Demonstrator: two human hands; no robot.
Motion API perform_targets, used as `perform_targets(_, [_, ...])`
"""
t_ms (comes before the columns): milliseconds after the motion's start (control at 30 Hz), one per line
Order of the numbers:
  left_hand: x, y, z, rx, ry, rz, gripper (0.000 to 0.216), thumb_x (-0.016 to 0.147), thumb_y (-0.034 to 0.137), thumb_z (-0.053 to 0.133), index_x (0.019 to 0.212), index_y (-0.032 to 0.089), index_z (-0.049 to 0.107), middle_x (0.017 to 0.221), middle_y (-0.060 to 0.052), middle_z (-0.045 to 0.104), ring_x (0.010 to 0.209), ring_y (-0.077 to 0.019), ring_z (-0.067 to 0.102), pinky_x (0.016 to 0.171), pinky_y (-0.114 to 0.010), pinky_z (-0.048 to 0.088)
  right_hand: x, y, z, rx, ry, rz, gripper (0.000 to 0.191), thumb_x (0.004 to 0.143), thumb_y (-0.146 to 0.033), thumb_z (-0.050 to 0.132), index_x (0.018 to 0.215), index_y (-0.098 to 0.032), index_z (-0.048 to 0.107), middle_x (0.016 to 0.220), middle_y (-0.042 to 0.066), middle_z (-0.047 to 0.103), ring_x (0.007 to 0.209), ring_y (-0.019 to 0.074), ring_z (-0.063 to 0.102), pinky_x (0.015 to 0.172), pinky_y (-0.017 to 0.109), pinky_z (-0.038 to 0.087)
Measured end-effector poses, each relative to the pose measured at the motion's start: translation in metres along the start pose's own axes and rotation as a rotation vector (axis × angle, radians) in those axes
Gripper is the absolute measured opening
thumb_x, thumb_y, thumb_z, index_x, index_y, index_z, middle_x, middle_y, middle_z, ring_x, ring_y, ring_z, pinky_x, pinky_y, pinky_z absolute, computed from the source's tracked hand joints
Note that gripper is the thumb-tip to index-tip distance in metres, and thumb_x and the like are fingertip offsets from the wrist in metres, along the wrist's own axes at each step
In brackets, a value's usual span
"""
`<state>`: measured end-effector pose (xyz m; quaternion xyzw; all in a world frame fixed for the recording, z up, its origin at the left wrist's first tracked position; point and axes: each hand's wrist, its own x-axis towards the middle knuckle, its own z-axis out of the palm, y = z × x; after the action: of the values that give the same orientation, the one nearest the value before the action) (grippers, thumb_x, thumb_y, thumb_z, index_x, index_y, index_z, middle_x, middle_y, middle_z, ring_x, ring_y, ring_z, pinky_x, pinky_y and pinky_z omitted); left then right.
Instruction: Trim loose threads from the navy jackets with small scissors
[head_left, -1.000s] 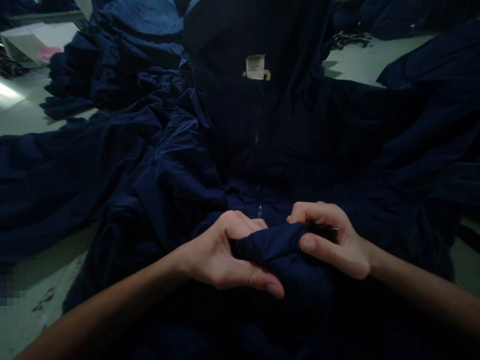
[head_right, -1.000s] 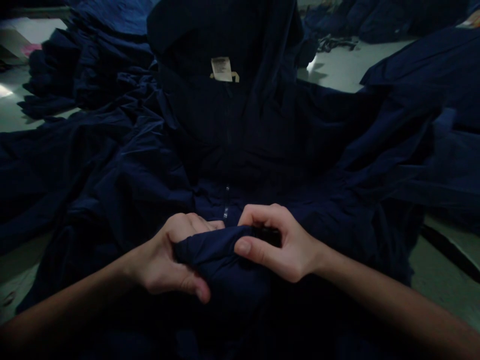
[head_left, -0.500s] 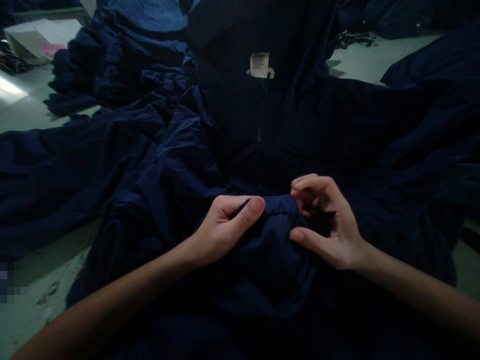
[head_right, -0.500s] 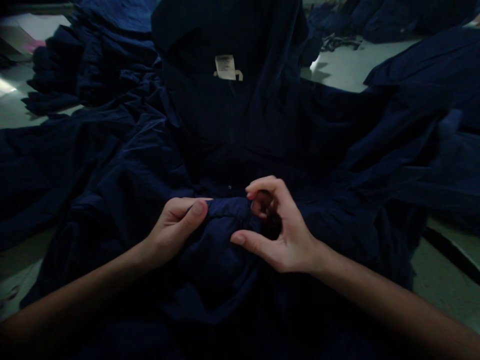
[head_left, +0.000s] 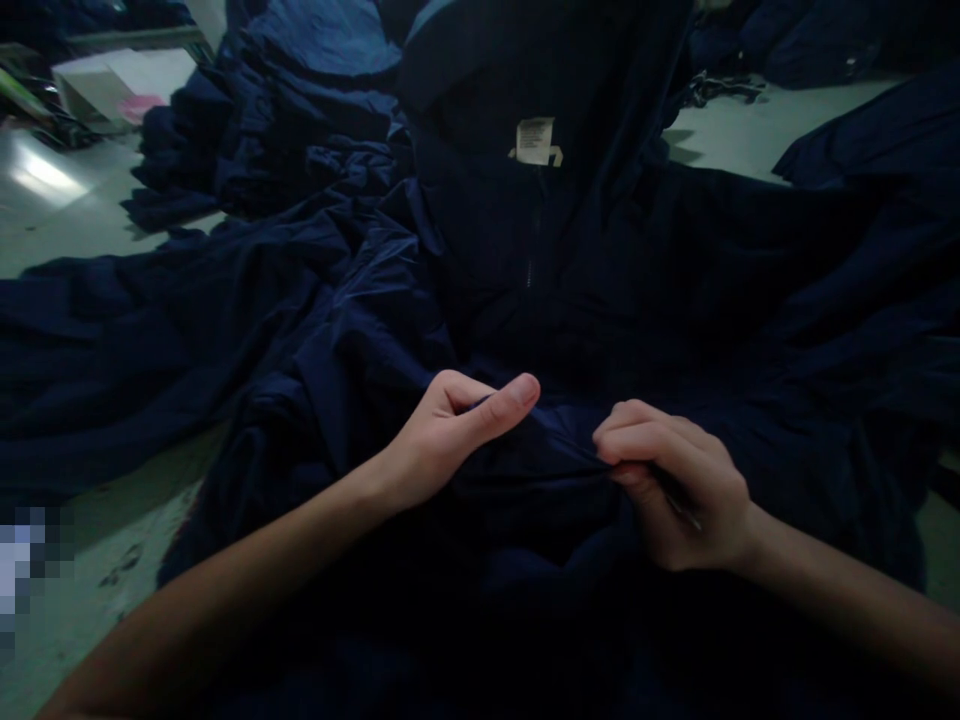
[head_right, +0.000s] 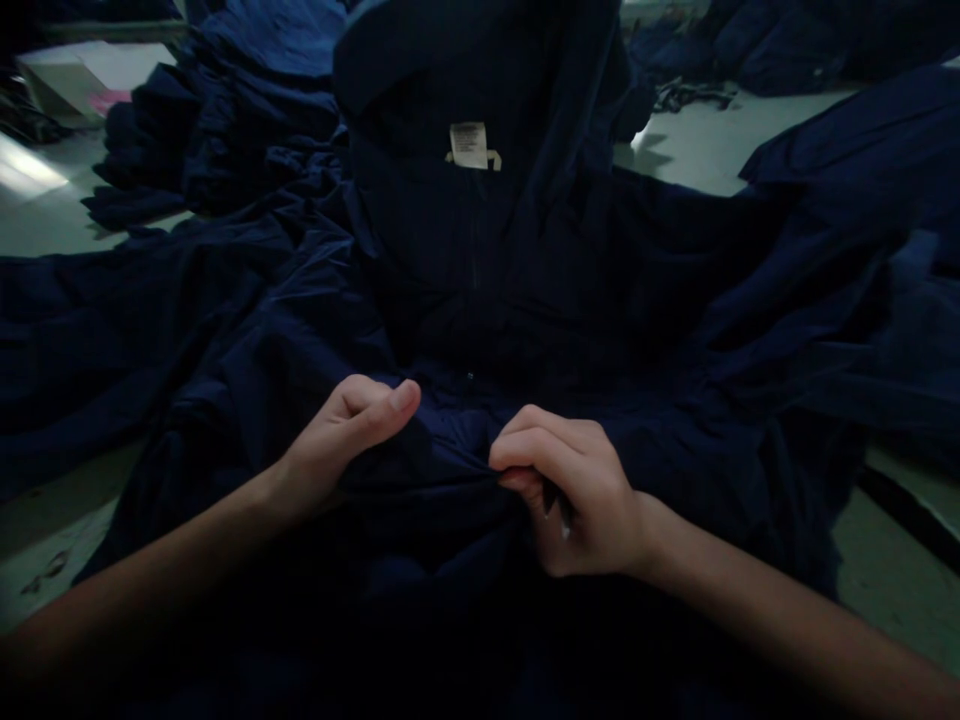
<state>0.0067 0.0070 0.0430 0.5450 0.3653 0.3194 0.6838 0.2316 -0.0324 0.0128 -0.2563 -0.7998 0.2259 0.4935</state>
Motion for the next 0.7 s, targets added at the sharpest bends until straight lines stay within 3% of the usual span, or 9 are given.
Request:
perform_targets(67, [0.001, 0.008, -0.004, 0.017, -0.072, -0.076, 0.068, 0.086, 0.061, 0.076, 0.048, 0.014, 0.045, 0.047, 0.006, 0.033, 0.043, -0.0031, 0.026, 0.04, -0.019, 0.017, -0.003, 0.0, -0.001, 0.013, -0.002, -0.027, 0.018, 0.092, -0.006, 0.051, 0.101, -0.019, 0.059, 0.078, 0.003, 0.058, 0.066, 0.0147, 0.056, 0.056, 0.028, 0.045])
perform_targets(200, [0.001, 0.024, -0.011, 0.118, -0.291, -0.154, 0.024, 0.072, 0.021, 0.091, 0.078, 0.012, 0.07, 0.066, 0.004, 0.059, 0.057, -0.0059, 0.05, 0.049, -0.013, 0.04, -0.006, -0.001, -0.002, 0.117, 0.044, 0.047, 0.015, 0.099, -0.011, 0.048, 0.1, -0.019, 0.061, 0.08, 0.004, 0.059, 0.068, 0.0148, 0.057, 0.059, 0.029, 0.044])
perform_targets(333, [-0.001, 0.027, -0.01, 0.1, -0.337, -0.137, 0.023, 0.071, 0.007, 0.087, 0.086, 0.012, 0.07, 0.072, 0.004, 0.065, 0.06, -0.0066, 0.056, 0.054, -0.012, 0.049, -0.002, -0.002, -0.003, 0.181, 0.176, 0.28, 0.02, 0.107, -0.032, 0.052, 0.111, -0.021, 0.068, 0.09, 0.004, 0.06, 0.077, 0.0142, 0.057, 0.065, 0.027, 0.046])
perform_targets(433, [-0.002, 0.023, -0.006, 0.084, -0.339, -0.13, 0.029, 0.07, 0.007, 0.088, 0.091, 0.012, 0.07, 0.074, 0.004, 0.065, 0.06, -0.0075, 0.057, 0.053, -0.013, 0.048, 0.003, 0.0, -0.003, 0.223, 0.093, 0.396, 0.032, 0.104, -0.049, 0.058, 0.114, -0.022, 0.072, 0.103, 0.005, 0.064, 0.082, 0.0134, 0.059, 0.069, 0.026, 0.048])
perform_targets(533, [-0.001, 0.02, -0.005, 0.13, -0.299, -0.074, 0.032, 0.067, 0.015, 0.091, 0.089, 0.013, 0.067, 0.073, 0.004, 0.061, 0.06, -0.0076, 0.054, 0.053, -0.015, 0.044, 0.006, 0.001, -0.002, 0.361, -0.01, 0.484, 0.03, 0.101, -0.05, 0.064, 0.104, -0.021, 0.071, 0.106, 0.005, 0.067, 0.089, 0.0135, 0.064, 0.075, 0.024, 0.051])
perform_targets(600, [0.0, 0.019, -0.007, 0.17, -0.23, -0.01, 0.032, 0.074, 0.034, 0.089, 0.082, 0.013, 0.066, 0.071, 0.003, 0.059, 0.062, -0.0086, 0.051, 0.055, -0.017, 0.042, 0.006, 0.001, -0.003, 0.469, -0.022, 0.54, 0.023, 0.098, -0.045, 0.069, 0.099, -0.022, 0.067, 0.102, 0.003, 0.069, 0.09, 0.0133, 0.066, 0.075, 0.023, 0.052])
perform_targets(700, [0.002, 0.018, -0.007, 0.276, -0.067, 0.039, 0.053, 0.094, 0.061, 0.061, 0.071, 0.013, 0.061, 0.064, 0.002, 0.052, 0.058, -0.0093, 0.045, 0.052, -0.021, 0.036, 0.005, 0.001, -0.004, 0.5, 0.003, 0.565, 0.016, 0.096, -0.035, 0.074, 0.096, -0.022, 0.064, 0.089, 0.0, 0.067, 0.075, 0.0099, 0.062, 0.065, 0.02, 0.049])
